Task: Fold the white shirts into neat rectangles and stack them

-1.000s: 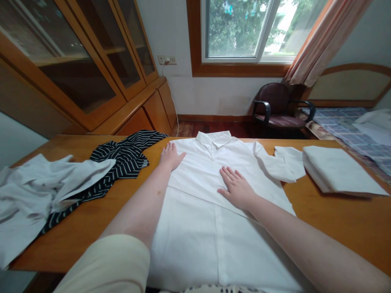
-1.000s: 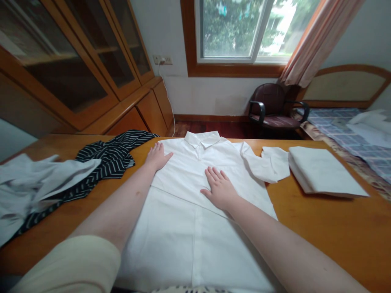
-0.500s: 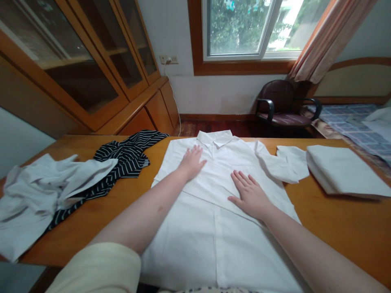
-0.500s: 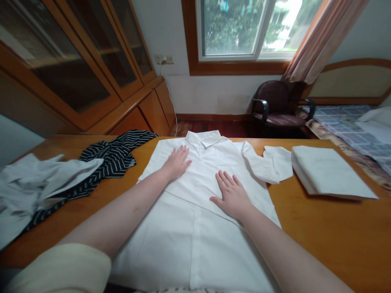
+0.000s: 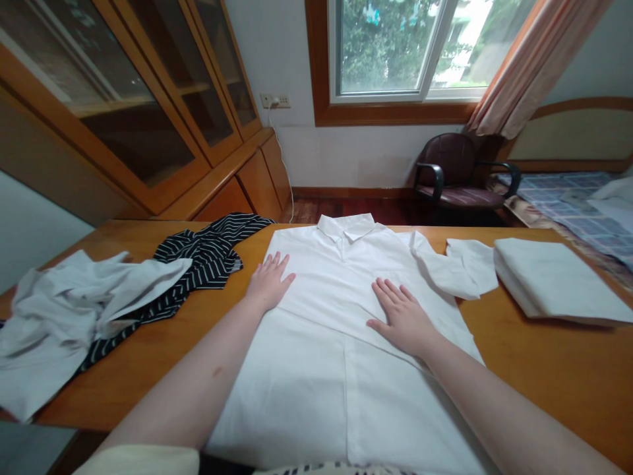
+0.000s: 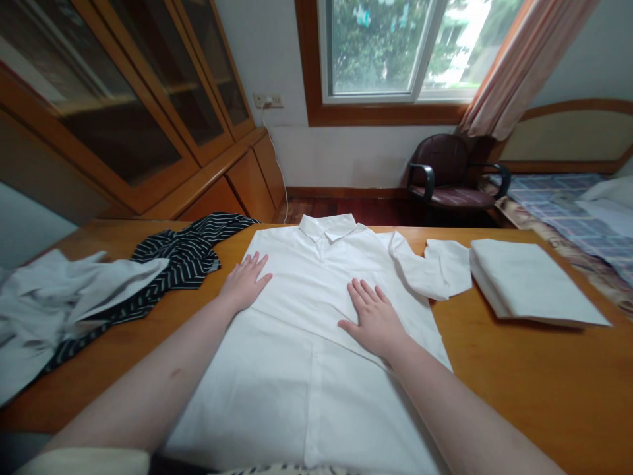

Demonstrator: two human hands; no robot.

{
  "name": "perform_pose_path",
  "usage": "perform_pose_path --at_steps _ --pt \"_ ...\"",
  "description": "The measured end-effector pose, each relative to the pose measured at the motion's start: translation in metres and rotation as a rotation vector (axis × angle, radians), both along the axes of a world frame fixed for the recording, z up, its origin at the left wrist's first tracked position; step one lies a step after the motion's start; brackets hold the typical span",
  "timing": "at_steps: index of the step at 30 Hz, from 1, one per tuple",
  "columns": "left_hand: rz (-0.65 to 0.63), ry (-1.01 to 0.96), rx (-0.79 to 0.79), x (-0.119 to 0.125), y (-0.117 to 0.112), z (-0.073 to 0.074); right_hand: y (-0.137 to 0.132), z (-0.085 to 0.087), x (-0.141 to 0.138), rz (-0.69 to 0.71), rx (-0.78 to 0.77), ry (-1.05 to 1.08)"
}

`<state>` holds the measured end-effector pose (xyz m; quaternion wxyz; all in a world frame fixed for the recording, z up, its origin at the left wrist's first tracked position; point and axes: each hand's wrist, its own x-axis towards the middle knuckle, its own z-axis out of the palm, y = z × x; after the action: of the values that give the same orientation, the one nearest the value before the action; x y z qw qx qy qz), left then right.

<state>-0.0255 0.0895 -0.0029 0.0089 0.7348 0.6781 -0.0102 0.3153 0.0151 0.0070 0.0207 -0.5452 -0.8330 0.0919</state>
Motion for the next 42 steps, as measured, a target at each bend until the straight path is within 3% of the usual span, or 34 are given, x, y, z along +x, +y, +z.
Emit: perform_pose_path --at_steps 3,7,9,12,15,17,22,24,27,29,31,35,39,42 --pt "0.007 0.004 -0.011 -0.007 0.001 0.001 0.001 -0.001 -0.001 -0.006 -0.004 0.003" --pt "0.072 -0.02 -0.131 0.001 0.021 0.014 0.01 -0.004 -0.003 -0.009 0.013 0.013" --pt "0.164 -0.029 -0.177 0.015 0.033 0.023 0.016 -0.006 -0.004 -0.005 0.019 0.015" --pt "0.262 -0.04 -0.038 0.053 0.035 0.027 0.022 -0.006 -0.006 -0.014 0.02 0.017" --pt "0.049 -0.114 0.088 0.095 0.02 0.016 0.024 -0.006 -0.006 -0.021 0.012 0.024" --pt "-0.078 -0.114 0.073 0.112 0.009 0.007 0.024 -0.006 -0.006 -0.016 0.011 0.043" --pt "-0.125 -0.094 0.036 0.114 0.006 -0.006 0.025 -0.001 0.001 0.005 0.084 0.218" --pt "-0.126 -0.092 0.037 0.111 0.009 -0.008 0.028 0.003 0.013 -0.09 0.188 0.366" --pt "-0.12 -0.086 0.036 0.111 0.011 -0.008 0.036 0.009 0.044 -0.415 0.489 0.532" --pt "-0.116 -0.087 0.028 0.111 0.011 -0.008 0.043 0.012 0.068 -0.622 0.67 0.542" --pt "-0.117 -0.094 0.017 0.112 0.01 -0.006 0.05 0.014 0.09 -0.813 0.746 0.517" --pt "-0.116 -0.11 0.003 0.111 0.009 -0.004 0.058 0.014 0.114 -1.032 0.614 0.432" --pt "-0.121 -0.128 0.008 0.111 0.01 -0.004 0.062 0.012 0.111 -1.046 0.328 0.287" --pt "-0.114 -0.132 -0.001 0.111 0.009 -0.004 0.063 0.011 0.108 -1.065 0.218 0.214"
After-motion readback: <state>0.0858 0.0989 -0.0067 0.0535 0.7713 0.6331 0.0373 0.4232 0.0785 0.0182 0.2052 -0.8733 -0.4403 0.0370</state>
